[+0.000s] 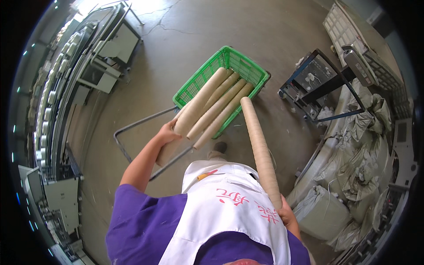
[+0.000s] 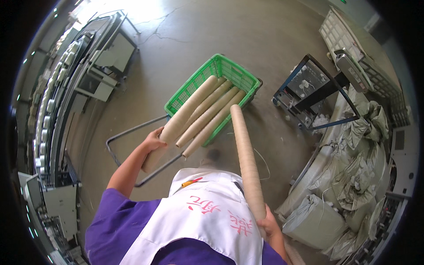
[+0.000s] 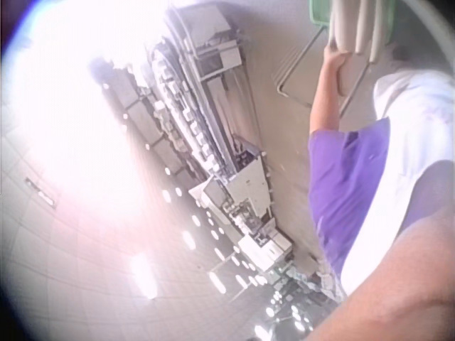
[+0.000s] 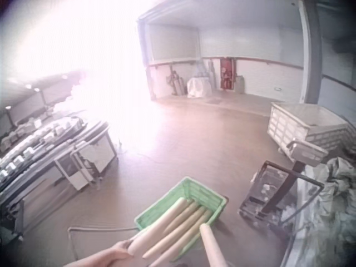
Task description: The person unties a large sack, removes several cardboard tubes, and places them into a green basket. The person then continues to remove more tubes from the sack and organizes them in the basket.
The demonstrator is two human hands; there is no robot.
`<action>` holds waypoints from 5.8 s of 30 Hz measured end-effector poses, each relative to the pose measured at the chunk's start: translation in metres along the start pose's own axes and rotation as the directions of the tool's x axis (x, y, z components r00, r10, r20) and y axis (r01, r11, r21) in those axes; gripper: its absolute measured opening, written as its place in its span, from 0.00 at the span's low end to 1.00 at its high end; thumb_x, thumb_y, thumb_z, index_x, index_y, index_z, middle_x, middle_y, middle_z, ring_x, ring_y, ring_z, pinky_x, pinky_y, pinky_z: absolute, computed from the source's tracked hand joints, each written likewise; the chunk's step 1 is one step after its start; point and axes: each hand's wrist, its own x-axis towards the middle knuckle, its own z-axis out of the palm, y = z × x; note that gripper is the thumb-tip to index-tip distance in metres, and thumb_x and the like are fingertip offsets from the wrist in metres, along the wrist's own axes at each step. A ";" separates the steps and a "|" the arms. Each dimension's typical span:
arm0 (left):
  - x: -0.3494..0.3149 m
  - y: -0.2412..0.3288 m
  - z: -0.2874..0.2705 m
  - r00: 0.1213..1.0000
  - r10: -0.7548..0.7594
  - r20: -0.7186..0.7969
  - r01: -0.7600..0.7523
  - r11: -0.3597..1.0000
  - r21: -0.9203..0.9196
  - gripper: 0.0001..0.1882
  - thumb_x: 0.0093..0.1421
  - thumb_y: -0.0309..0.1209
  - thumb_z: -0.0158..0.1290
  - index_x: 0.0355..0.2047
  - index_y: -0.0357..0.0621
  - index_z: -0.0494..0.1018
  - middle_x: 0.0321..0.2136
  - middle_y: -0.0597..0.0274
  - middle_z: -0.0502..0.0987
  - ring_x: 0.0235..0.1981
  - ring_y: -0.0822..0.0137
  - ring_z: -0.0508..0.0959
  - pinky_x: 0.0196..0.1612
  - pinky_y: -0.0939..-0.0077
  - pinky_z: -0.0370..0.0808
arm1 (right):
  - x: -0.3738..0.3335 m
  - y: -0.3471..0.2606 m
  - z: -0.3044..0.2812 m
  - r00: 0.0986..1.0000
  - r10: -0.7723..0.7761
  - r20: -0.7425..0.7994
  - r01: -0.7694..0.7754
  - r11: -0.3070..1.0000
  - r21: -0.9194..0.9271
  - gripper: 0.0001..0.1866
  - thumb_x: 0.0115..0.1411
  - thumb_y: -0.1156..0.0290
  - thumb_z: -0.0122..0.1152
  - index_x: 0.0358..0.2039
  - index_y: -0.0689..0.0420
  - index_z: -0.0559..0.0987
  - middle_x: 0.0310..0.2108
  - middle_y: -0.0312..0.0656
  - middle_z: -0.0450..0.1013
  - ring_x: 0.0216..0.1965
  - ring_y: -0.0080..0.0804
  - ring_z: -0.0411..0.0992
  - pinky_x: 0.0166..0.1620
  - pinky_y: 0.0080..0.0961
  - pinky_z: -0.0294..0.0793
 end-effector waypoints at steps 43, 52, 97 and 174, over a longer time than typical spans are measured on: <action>0.051 -0.028 0.064 0.899 0.098 0.426 -0.303 0.842 0.447 0.19 0.52 0.33 0.51 0.45 0.44 0.72 0.37 0.50 0.77 0.42 0.53 0.76 0.45 0.65 0.72 | 0.179 0.180 -0.017 0.549 0.100 -0.830 -0.298 0.951 -0.083 0.18 0.50 0.73 0.53 0.43 0.60 0.77 0.39 0.49 0.76 0.38 0.34 0.75 0.41 0.28 0.74; 0.062 0.131 0.207 0.558 0.451 0.697 -0.824 0.404 0.398 0.17 0.52 0.33 0.50 0.44 0.47 0.72 0.35 0.56 0.79 0.38 0.58 0.78 0.42 0.69 0.74 | 0.055 0.406 0.017 0.414 0.273 -0.868 0.357 0.829 0.431 0.10 0.56 0.72 0.53 0.38 0.59 0.76 0.29 0.38 0.73 0.26 0.28 0.72 0.25 0.22 0.68; -0.523 0.145 1.014 0.203 -0.416 0.886 -0.948 0.143 0.284 0.19 0.46 0.24 0.56 0.40 0.38 0.66 0.32 0.50 0.71 0.37 0.52 0.74 0.39 0.60 0.75 | -0.420 0.477 -0.419 0.412 0.502 -0.761 0.911 -0.254 0.326 0.32 0.58 0.59 0.53 0.60 0.53 0.55 0.60 0.50 0.52 0.54 0.47 0.62 0.50 0.46 0.67; -0.088 -0.016 0.060 0.978 0.072 0.198 -0.064 0.997 -0.047 0.47 0.34 0.30 0.63 0.59 0.43 0.58 0.48 0.59 0.71 0.48 0.64 0.71 0.53 0.71 0.66 | -0.127 0.121 -0.043 0.975 -0.086 -0.207 0.131 0.968 0.213 0.36 0.38 0.67 0.66 0.49 0.65 0.67 0.39 0.45 0.71 0.38 0.34 0.71 0.43 0.28 0.72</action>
